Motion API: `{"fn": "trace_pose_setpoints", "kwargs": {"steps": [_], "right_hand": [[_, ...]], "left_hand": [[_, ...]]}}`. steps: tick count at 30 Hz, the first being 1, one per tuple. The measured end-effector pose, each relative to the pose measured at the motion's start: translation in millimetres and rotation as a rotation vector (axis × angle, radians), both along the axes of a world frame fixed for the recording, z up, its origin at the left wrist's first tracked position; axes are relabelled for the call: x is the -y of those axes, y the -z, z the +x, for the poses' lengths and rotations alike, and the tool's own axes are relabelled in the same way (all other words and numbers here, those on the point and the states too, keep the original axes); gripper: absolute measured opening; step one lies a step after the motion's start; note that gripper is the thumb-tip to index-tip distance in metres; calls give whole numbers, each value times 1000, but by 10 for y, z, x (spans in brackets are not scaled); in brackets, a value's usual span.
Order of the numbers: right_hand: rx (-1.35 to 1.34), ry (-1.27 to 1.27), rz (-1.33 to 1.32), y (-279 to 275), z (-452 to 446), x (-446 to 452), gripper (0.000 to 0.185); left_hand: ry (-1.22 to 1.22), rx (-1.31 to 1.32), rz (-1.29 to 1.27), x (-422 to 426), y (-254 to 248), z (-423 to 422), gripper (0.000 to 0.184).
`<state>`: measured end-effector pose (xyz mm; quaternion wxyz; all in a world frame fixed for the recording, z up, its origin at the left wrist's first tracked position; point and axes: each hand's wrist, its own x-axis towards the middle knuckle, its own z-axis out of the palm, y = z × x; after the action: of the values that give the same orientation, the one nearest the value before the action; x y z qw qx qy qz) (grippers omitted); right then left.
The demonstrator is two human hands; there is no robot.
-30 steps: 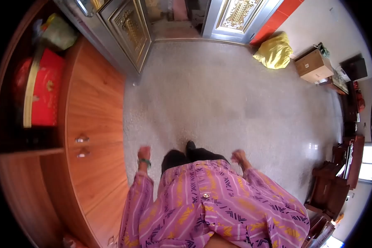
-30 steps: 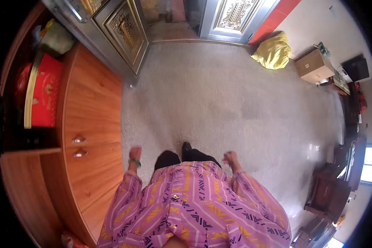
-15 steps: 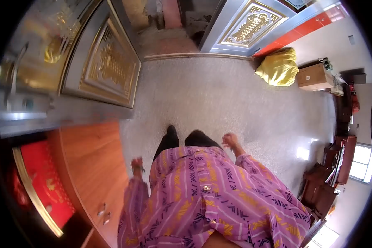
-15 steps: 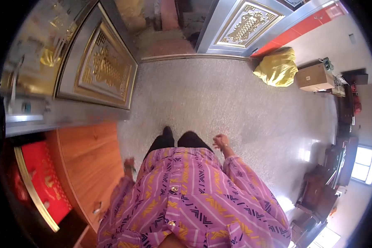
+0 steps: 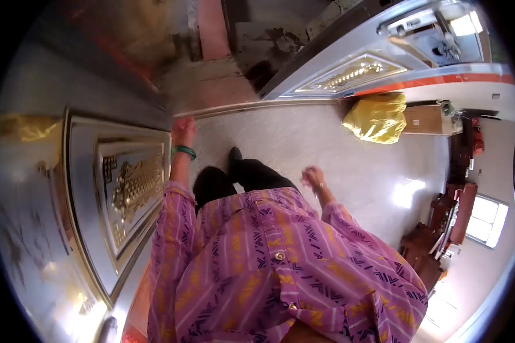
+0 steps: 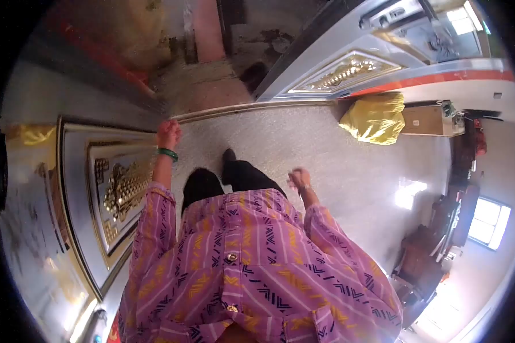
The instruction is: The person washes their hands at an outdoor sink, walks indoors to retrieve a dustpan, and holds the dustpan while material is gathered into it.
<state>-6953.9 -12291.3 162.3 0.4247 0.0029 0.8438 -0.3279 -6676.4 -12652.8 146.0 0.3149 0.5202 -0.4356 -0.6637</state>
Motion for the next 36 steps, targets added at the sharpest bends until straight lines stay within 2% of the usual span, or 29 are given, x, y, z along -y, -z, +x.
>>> {"fn": "trace_pose_setpoints", "kwargs": {"steps": [1, 3, 5, 7, 8, 10, 13, 14, 17, 18, 19, 20, 22, 23, 25, 26, 27, 29, 30, 32, 34, 35, 36], "right_hand": [[21, -68, -54, -323, -113, 396, 25], [-8, -67, -303, -535, -374, 1201, 27], [-85, -133, -390, -774, -552, 1970, 27], [-239, -266, -334, -1024, -615, 2634, 27], [-236, -242, -322, -1022, -678, 2867, 27], [-833, -620, -443, -1018, -804, 3333, 27], [-946, -512, -368, -1146, -974, 3891, 26], [-961, -544, -271, -1168, -1058, 4001, 31], [-845, -362, -105, -1097, -1304, 4194, 41], [-816, -291, -33, -1112, -1339, 4222, 57], [-809, -271, -19, -1121, -1346, 4227, 57], [-695, -122, -15, -1089, -1355, 4214, 63], [-619, 3, 23, -933, -1393, 4109, 77], [-619, 13, 33, -809, -1403, 4064, 77], [-1088, -167, 103, -627, -1435, 3991, 72], [-1085, -156, 115, -566, -1472, 3977, 72], [-857, -30, 128, -509, -1522, 3973, 72], [-626, 108, 135, -356, -1653, 4000, 73], [-640, 137, 122, -170, -1719, 3948, 73], [-653, 180, 101, -136, -1775, 4012, 73], [-505, 129, 193, -183, -1827, 4096, 72], [-454, 113, 224, -233, -1843, 4149, 72], [-469, 109, 101, -298, -1846, 4190, 70]], "left_hand": [[-1, -6, 18, -3, 43, -69, 12], [-88, -100, 95, 231, 302, -288, 11], [-48, -82, 147, 537, 115, -526, 12], [8, -58, 200, 901, 81, -741, 13], [49, -32, 245, 1139, 129, -859, 14], [38, 81, 268, 1560, 112, -1112, 13], [102, -12, 396, 2291, 312, -1300, 13], [128, -5, 405, 2531, 336, -1302, 13], [127, 4, 418, 3201, 386, -1195, 11], [177, 38, 434, 3421, 398, -1118, 10], [226, 69, 447, 3595, 383, -1060, 10], [247, 78, 454, 3721, 371, -1028, 10], [23, 127, 476, 3897, 352, -935, 7], [36, 129, 481, 3982, 419, -848, 7], [0, 268, 481, 4057, 478, -736, 12], [14, 273, 483, 4045, 472, -704, 12], [62, 267, 491, 4012, 351, -729, 15], [123, 265, 492, 4049, 269, -738, 18], [149, 199, 554, 4054, 383, -683, 19], [186, 138, 604, 4102, 417, -689, 20], [139, 164, 595, 4111, 380, -796, 25], [147, 171, 591, 4114, 227, -934, 25], [183, 293, 558, 4122, 51, -1053, 25]]}}
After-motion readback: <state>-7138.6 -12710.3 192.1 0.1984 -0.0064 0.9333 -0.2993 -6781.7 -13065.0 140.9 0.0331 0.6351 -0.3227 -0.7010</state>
